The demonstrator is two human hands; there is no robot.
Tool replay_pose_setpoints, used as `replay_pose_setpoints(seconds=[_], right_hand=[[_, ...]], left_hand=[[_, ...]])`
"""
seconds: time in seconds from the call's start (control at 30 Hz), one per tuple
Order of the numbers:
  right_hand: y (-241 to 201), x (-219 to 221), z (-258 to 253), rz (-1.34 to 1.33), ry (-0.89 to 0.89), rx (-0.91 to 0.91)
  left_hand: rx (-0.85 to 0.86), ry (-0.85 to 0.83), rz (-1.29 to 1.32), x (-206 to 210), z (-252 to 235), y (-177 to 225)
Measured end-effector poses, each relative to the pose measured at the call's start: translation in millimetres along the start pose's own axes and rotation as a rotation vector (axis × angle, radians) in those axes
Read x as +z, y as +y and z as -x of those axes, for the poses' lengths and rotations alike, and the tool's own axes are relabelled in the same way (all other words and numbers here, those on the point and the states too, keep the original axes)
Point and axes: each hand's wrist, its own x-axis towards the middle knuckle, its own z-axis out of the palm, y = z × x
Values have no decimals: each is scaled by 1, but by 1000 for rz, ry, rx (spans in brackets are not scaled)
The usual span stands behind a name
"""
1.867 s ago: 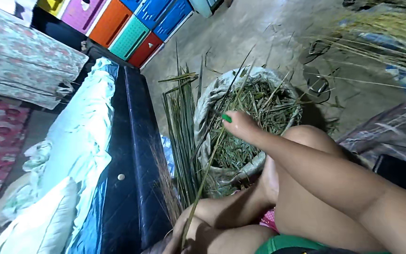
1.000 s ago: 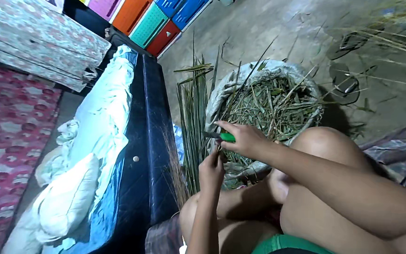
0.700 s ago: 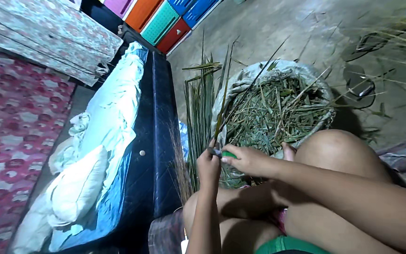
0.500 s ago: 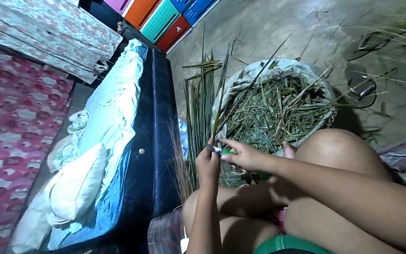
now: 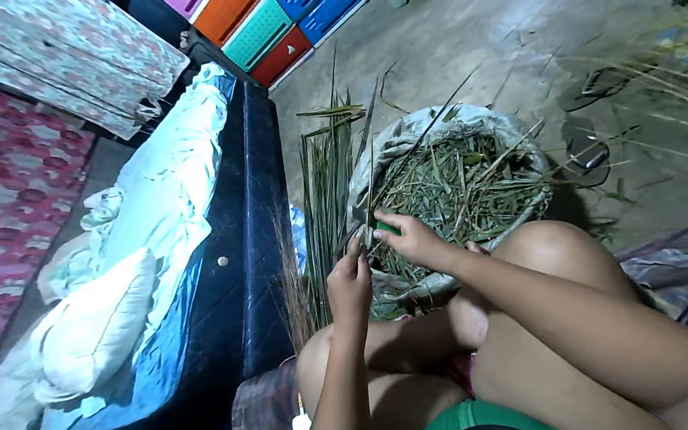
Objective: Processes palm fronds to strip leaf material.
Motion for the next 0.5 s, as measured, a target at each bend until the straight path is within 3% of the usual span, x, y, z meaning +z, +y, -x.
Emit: replay_pose_setpoints(seconds=[0.37, 0.5], right_hand=[[2, -65, -16, -189, 308, -60], [12, -91, -29, -246, 597, -76]], left_hand=[[51, -72, 59, -13, 13, -13], [30, -91, 44, -17, 15, -19]])
